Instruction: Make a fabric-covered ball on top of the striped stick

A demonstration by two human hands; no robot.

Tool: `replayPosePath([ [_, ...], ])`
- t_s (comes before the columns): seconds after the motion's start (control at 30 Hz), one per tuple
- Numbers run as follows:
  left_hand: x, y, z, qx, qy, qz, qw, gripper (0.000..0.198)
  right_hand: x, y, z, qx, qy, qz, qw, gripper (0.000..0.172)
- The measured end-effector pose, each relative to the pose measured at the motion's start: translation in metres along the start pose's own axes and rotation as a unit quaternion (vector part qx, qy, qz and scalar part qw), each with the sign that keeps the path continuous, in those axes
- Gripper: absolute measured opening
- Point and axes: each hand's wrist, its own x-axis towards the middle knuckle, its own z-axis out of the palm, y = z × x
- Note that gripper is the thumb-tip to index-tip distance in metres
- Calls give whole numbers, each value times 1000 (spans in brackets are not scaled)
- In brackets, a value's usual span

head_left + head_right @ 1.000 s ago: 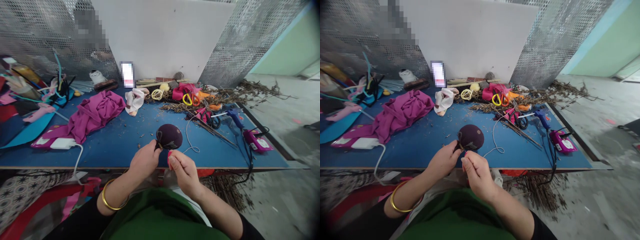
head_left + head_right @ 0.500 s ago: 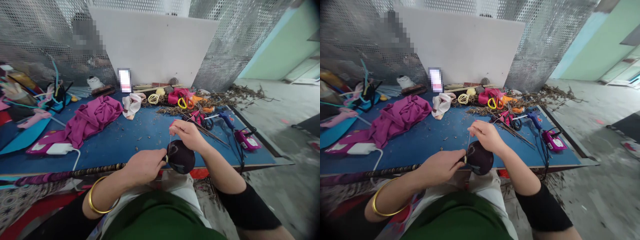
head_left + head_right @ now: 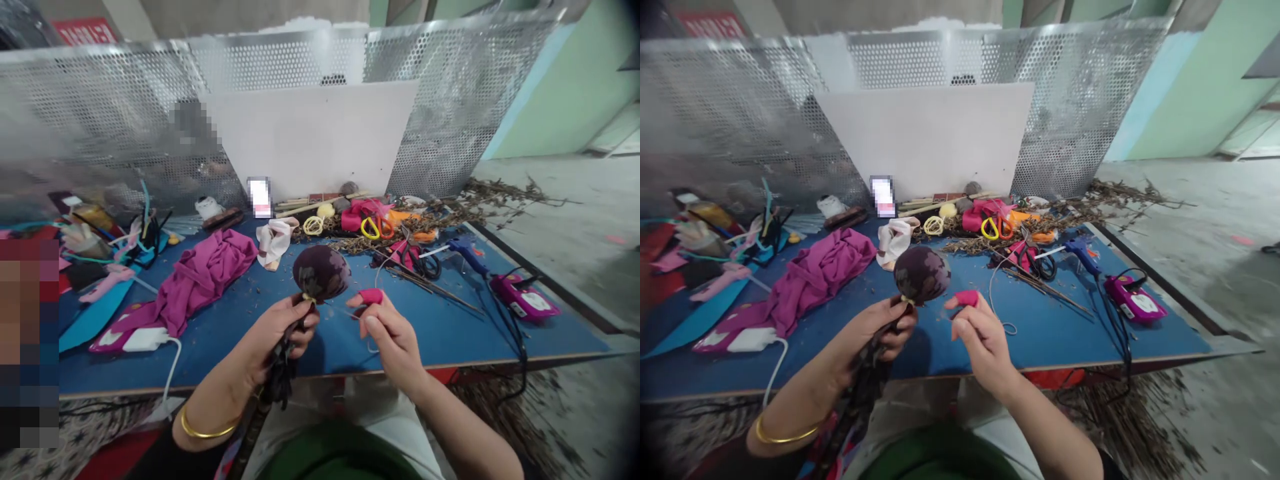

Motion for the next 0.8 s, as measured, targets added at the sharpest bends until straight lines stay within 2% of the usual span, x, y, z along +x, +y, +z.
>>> replayPosePath([
  [0.07,4,-4,1,-17,5,-15,1000,41,0,-3,7,79,-27,-16,996,33],
  [0.17,10,-12,5,-10,21,-9,1000,41,3,-3,19,195,-64,8,979,36],
  [0.27,13,-20,9,21,58,13,998,38,3,-9,25,103,-66,-5,992,36],
  [0.37,15,-25,12,59,84,30,994,33,0,-17,26,-35,-74,-101,991,31],
  [0.47,18,-31,12,81,101,46,991,31,-5,-18,28,-91,-69,-153,981,26],
  [0.57,22,-36,10,81,105,47,990,31,-8,-14,32,-118,-75,-151,978,24],
  [0.67,22,-31,6,71,107,25,991,34,-9,-13,28,-116,-98,-141,978,24],
  [0.77,17,-16,1,44,83,-1,996,38,-12,-11,10,-78,-151,-107,980,20],
  [0.8,14,-11,-1,35,75,1,997,38,-13,-8,1,-80,-141,-88,983,22],
])
